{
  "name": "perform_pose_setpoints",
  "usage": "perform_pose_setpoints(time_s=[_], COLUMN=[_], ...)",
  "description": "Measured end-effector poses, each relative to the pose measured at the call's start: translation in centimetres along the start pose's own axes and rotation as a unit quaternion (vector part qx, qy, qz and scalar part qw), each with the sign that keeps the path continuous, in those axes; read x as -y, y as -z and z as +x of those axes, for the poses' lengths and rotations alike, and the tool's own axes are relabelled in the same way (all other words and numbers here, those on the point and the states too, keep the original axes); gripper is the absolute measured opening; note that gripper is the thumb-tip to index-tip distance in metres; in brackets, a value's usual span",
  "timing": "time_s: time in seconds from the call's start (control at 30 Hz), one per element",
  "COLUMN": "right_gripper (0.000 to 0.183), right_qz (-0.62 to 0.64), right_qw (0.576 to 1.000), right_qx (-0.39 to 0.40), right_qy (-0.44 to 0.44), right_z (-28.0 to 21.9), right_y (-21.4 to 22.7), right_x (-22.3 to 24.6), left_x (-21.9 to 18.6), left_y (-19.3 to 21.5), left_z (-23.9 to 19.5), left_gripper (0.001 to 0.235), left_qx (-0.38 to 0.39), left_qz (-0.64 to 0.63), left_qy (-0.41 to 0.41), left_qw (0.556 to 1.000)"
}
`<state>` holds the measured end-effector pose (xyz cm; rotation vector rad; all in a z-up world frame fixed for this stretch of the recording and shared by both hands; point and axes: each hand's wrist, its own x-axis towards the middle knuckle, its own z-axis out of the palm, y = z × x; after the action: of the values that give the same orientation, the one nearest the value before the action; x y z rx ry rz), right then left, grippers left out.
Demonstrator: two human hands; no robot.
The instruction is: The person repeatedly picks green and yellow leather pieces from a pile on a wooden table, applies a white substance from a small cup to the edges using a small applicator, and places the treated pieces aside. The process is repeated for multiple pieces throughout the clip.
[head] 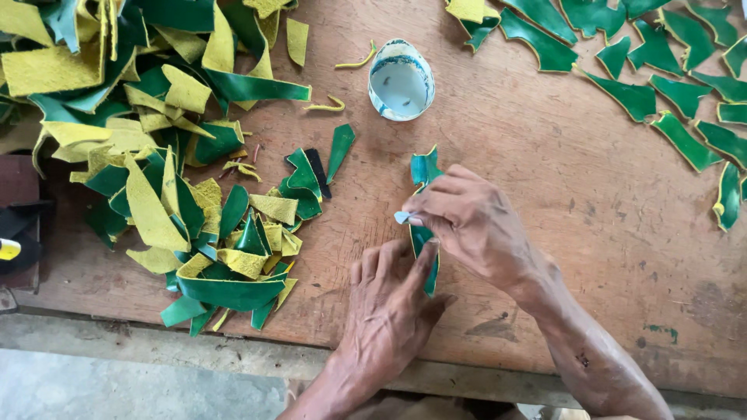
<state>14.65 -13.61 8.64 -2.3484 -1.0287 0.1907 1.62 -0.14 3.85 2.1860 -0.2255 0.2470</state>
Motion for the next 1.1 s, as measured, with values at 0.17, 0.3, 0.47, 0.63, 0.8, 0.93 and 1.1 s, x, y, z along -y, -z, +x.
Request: perform_pose_setpoints(time_s=[0.17,0.3,0.47,0.63,0.8,0.93,1.1], right_gripper=[0.011,0.013,0.018,0.017,0.013,0.011,0.010], right_qz=[0.009,-0.012,-0.012,-0.036,-0.063,-0.061,-0.060], right_qw=[0.999,0.996,0.995,0.997,0.993,0.983,0.981], right_qx=[0.033,0.076,0.099,0.057,-0.010,0.001,0.005], right_qy=[0.034,0.034,0.020,-0.022,-0.099,-0.176,-0.187], right_z=[-0.7,-2.0,-4.0,-5.2,-5.0,-4.5,-4.7], right_y=[-0.4,-0.3,0.5,0.0,0.0,0.4,0.3], right_x=[-0.6,-0.2,0.9,1.1,0.5,0.8,0.9], left_x=[0.2,0.0,0.4,0.7,0.9,0.5,0.1], left_y=[-0.6,-1.7,-1.8,-1.8,-1.8,-1.3,-2.8], left_z=[-1.1,-2.1,-2.9,-3.0,-2.8,-2.1,-0.4], left_gripper=[0.073,0.054,0.048,0.041,0.037,0.043,0.054], left_qx=[0.015,-0.032,-0.053,-0.068,-0.073,-0.061,-0.034], left_qz=[0.004,0.015,0.002,-0.026,-0.045,-0.035,-0.035], left_qy=[0.096,0.080,0.060,0.048,0.053,0.050,0.043], left_qw=[0.995,0.996,0.997,0.996,0.995,0.996,0.998])
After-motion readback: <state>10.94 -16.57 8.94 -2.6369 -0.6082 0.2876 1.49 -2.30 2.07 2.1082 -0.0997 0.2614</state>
